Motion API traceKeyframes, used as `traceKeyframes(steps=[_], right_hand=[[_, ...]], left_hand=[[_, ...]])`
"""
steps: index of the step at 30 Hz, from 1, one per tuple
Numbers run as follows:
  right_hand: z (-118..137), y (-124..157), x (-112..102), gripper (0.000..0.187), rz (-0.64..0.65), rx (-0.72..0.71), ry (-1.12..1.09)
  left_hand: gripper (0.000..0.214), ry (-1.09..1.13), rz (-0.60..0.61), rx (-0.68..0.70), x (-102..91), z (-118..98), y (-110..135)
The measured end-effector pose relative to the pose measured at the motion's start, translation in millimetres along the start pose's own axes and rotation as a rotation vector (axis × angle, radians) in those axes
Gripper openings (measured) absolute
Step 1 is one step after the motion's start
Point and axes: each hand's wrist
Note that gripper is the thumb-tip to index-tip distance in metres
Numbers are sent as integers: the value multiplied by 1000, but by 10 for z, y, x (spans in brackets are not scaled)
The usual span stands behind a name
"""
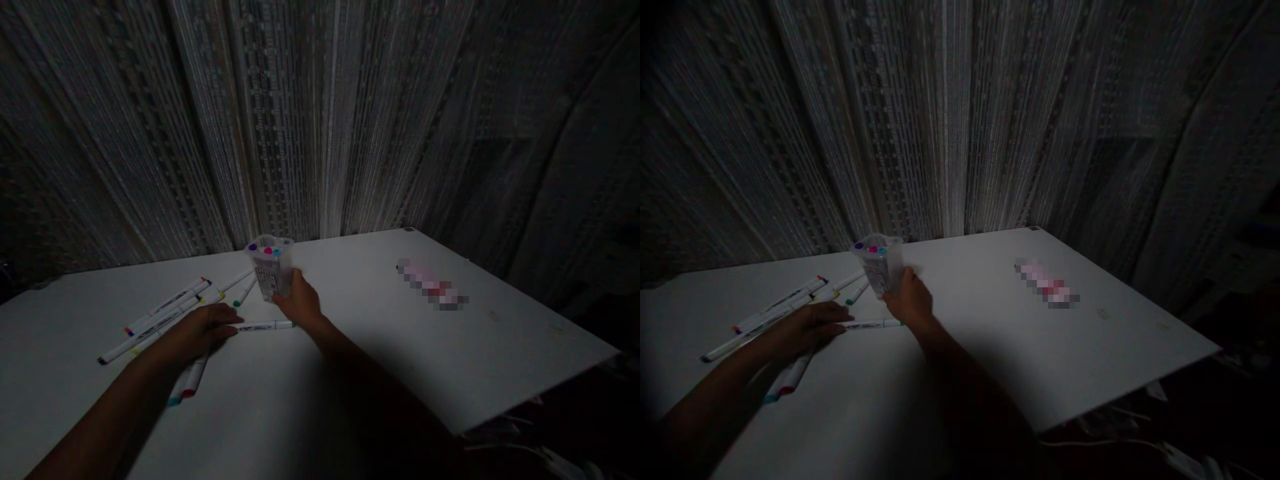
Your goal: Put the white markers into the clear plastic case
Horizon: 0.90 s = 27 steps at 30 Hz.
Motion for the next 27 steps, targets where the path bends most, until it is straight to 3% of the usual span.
traceKeyframes(steps=[17, 27], right_hand=[[-6, -2, 5, 54, -13, -10, -14], [2, 11, -13, 56, 0, -7, -13]], left_hand=[[44, -14, -33, -88, -57, -104, 31], [44, -72, 22, -155, -63, -149, 28]])
Point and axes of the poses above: each hand's wrist, its own y-axis away from the middle knuckle, its own x-axis out of the palm, z = x × y, and after that the axes turned 14 degrees about x, right-handed
